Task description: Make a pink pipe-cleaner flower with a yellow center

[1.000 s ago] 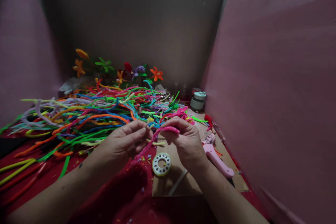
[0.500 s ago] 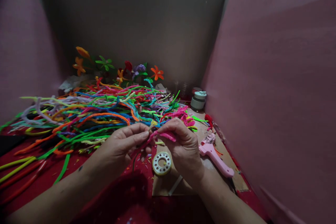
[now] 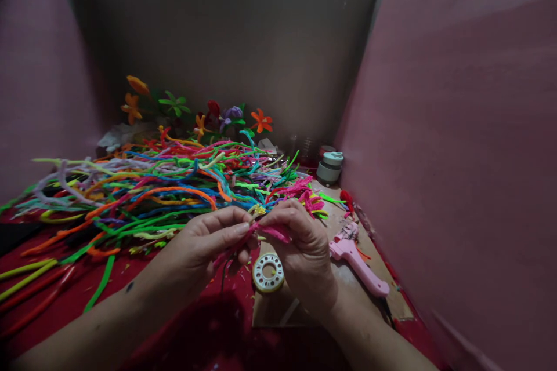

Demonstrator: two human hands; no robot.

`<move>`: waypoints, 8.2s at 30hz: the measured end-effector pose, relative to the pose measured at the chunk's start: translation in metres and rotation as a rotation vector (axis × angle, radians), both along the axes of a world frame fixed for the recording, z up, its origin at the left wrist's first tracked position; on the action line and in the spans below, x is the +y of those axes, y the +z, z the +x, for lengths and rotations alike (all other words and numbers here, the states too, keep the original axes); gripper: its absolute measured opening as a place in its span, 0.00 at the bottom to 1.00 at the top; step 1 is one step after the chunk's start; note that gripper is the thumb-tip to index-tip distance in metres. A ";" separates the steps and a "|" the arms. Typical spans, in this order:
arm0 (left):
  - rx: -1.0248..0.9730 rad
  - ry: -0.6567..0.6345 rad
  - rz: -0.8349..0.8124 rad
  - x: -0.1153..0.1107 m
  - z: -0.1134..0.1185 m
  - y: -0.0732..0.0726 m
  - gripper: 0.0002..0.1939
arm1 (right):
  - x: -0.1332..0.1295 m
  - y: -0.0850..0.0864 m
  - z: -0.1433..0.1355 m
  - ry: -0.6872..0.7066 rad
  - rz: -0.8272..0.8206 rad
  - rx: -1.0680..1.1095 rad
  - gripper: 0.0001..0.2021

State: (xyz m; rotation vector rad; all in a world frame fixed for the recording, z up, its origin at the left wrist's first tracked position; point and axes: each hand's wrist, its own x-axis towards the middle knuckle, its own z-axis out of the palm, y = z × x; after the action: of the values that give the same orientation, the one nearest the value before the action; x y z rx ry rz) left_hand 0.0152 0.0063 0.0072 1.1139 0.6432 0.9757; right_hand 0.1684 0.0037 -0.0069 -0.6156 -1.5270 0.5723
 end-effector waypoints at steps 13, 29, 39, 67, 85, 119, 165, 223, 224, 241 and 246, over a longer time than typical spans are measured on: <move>0.061 -0.007 0.052 0.000 -0.002 -0.003 0.06 | -0.001 0.000 0.000 0.010 0.002 -0.004 0.11; 0.361 0.187 0.364 -0.013 0.003 0.004 0.07 | -0.006 -0.002 0.000 -0.104 0.054 -0.089 0.10; 0.690 0.401 1.048 -0.019 0.006 -0.011 0.10 | -0.009 -0.002 -0.001 -0.108 0.018 -0.056 0.11; 0.241 0.296 0.234 0.000 -0.002 0.009 0.06 | -0.012 0.001 -0.002 -0.135 -0.094 0.083 0.12; -0.007 0.275 -0.014 0.012 -0.004 0.009 0.10 | -0.018 0.059 0.048 -0.211 -0.149 0.386 0.08; -0.013 0.188 0.034 0.016 -0.010 0.004 0.09 | 0.113 0.001 0.086 -0.510 -0.542 -1.031 0.12; -0.085 -0.005 -0.101 0.006 -0.001 -0.002 0.07 | -0.025 0.000 0.099 -0.751 -0.305 -0.822 0.11; -0.236 0.326 -0.063 0.028 -0.015 -0.001 0.08 | 0.003 0.016 0.038 0.320 -0.608 0.123 0.19; -0.236 0.326 -0.065 0.028 -0.015 -0.001 0.08 | 0.004 0.015 0.038 0.339 -0.604 0.127 0.19; -0.219 0.329 -0.096 0.027 -0.015 -0.001 0.08 | 0.004 0.009 0.042 0.313 -0.597 0.165 0.19; -0.212 0.323 -0.103 0.027 -0.014 -0.001 0.09 | 0.002 0.011 0.040 0.291 -0.572 0.135 0.21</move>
State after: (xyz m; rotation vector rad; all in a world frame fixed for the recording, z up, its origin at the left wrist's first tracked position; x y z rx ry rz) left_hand 0.0009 0.0337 0.0057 0.8154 0.7037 1.3031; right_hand 0.2086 0.0058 0.0045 -0.7703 -1.3301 1.2729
